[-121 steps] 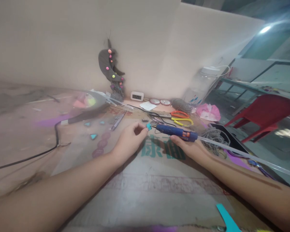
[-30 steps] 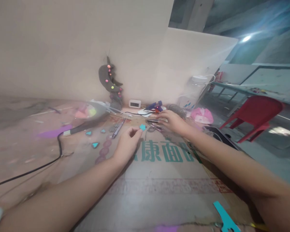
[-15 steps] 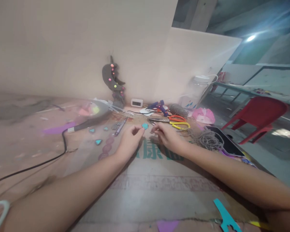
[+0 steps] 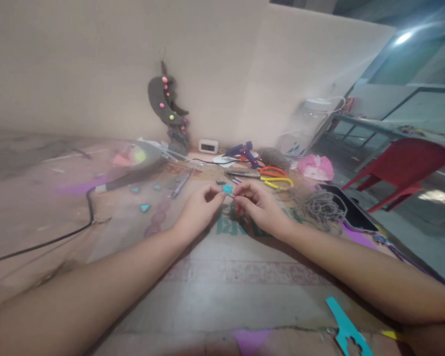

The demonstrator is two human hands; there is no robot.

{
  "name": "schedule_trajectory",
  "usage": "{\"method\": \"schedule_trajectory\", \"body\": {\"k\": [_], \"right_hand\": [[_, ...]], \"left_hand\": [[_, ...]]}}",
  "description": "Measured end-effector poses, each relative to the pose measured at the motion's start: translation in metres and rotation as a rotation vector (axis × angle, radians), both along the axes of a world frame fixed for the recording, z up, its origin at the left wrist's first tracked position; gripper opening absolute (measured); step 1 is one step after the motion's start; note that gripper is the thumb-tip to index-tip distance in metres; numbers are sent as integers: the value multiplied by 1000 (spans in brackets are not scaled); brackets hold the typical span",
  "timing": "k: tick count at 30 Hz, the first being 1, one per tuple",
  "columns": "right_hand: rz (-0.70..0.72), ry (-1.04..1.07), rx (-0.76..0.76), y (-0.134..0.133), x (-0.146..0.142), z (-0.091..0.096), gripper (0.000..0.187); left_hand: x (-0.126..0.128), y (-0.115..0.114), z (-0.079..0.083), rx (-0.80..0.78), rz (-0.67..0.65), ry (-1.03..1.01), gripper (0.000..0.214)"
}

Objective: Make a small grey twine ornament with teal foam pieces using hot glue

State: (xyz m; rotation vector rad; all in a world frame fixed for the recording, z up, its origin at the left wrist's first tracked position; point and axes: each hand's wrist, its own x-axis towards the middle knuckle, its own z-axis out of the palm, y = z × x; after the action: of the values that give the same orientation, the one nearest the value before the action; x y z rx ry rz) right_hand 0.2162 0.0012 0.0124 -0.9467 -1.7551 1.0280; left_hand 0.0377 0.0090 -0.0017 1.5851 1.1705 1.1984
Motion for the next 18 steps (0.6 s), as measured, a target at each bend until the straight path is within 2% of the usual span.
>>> {"method": "schedule_trajectory", "body": {"k": [5,10,18], "right_hand": [[9,84,-134,6,-1,-5,29],[35,93,-191,14,3,-7,42],[23,93,-291,13,3,-8,40]], "left_hand": [[2,-3,2,-29,-28,-4,19],[3,-4,3,-17,-52,-1,19],[3,-4,2,-31,-71,0,16]]}}
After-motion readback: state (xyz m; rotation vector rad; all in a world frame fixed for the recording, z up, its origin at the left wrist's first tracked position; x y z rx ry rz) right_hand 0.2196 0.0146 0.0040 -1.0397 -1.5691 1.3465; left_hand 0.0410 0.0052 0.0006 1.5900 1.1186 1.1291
